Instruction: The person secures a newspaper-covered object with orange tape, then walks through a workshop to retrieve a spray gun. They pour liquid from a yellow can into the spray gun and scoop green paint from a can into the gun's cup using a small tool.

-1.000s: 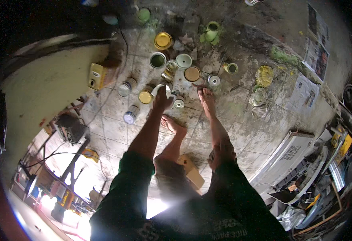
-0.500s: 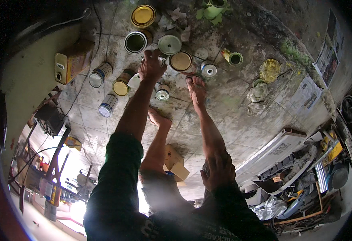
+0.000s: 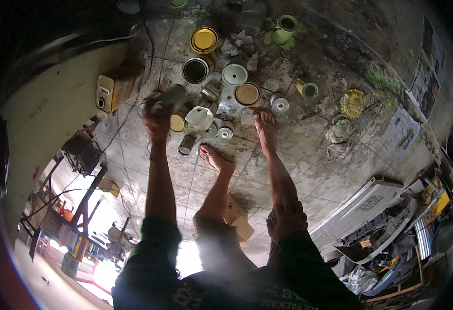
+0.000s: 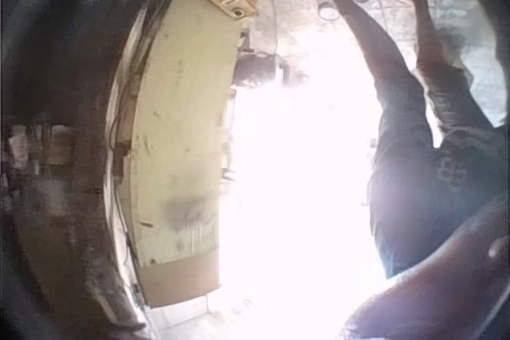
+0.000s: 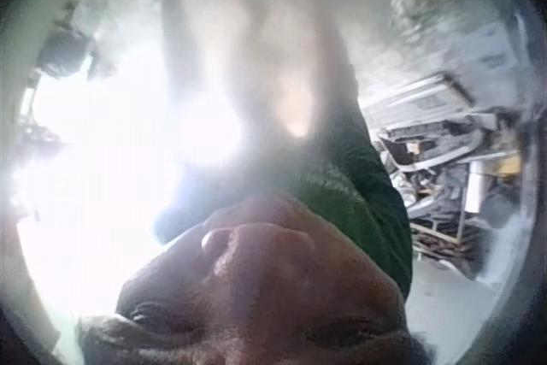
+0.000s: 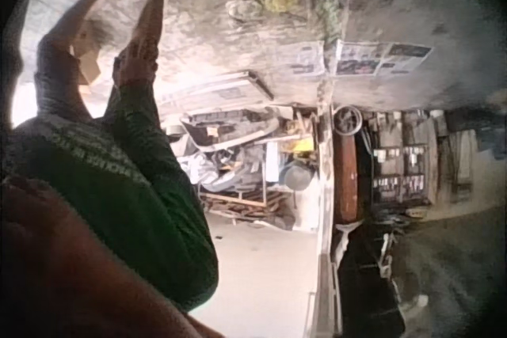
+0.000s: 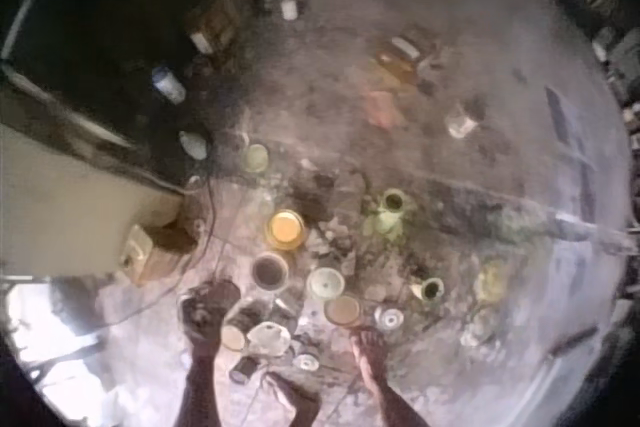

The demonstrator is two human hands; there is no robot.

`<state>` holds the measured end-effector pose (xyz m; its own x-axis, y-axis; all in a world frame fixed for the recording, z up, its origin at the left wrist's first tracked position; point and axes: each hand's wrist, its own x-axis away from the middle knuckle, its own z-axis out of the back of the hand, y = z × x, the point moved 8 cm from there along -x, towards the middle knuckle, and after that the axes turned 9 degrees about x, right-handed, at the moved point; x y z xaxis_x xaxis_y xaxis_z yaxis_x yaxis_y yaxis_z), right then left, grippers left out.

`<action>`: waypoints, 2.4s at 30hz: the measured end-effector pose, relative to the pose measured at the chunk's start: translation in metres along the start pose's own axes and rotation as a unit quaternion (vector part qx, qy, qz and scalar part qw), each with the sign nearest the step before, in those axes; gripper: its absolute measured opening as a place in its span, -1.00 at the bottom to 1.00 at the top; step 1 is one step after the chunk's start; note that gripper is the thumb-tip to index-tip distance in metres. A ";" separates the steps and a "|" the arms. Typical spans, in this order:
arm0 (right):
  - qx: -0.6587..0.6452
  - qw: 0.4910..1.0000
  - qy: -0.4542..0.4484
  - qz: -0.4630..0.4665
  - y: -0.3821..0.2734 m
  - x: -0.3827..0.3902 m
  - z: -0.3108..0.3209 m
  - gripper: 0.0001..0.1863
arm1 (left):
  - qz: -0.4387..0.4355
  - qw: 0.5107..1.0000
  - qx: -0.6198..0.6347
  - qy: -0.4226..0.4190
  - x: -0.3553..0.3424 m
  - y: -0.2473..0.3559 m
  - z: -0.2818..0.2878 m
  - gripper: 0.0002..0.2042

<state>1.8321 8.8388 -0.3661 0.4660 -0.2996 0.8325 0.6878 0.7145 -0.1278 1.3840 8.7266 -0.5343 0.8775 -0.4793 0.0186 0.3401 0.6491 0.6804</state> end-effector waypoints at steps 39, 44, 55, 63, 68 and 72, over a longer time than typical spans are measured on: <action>0.003 0.998 0.025 -0.051 0.015 -0.007 0.004 -0.32 | -0.051 0.981 -0.181 -0.048 -0.128 0.084 -0.105 -0.11; -0.013 0.998 0.013 -0.068 0.019 0.006 -0.014 -0.37 | -0.130 0.974 -0.065 -0.173 -0.058 0.133 -0.039 -0.14; 0.035 0.991 -0.119 -0.045 -0.009 -0.006 -0.021 -0.42 | 0.188 0.945 -0.054 -0.263 0.222 0.055 0.025 -0.06; 0.134 0.986 -0.102 -0.007 -0.027 -0.009 -0.032 -0.46 | 0.400 0.888 -0.001 -0.224 0.327 0.059 0.043 -0.10; 0.155 0.985 -0.074 0.018 -0.036 -0.010 -0.036 -0.48 | 0.407 0.900 0.042 -0.152 0.339 0.043 0.049 -0.07; 0.193 0.979 -0.049 0.051 -0.043 -0.009 -0.040 -0.48 | 0.416 0.901 0.054 -0.112 0.345 0.025 0.054 -0.07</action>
<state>1.8209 8.7852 -0.3898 0.4528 -0.1668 0.8759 0.3702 0.9288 -0.0145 1.6773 8.5455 -0.4708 0.7197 0.0311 0.6936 -0.4489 0.7829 0.4307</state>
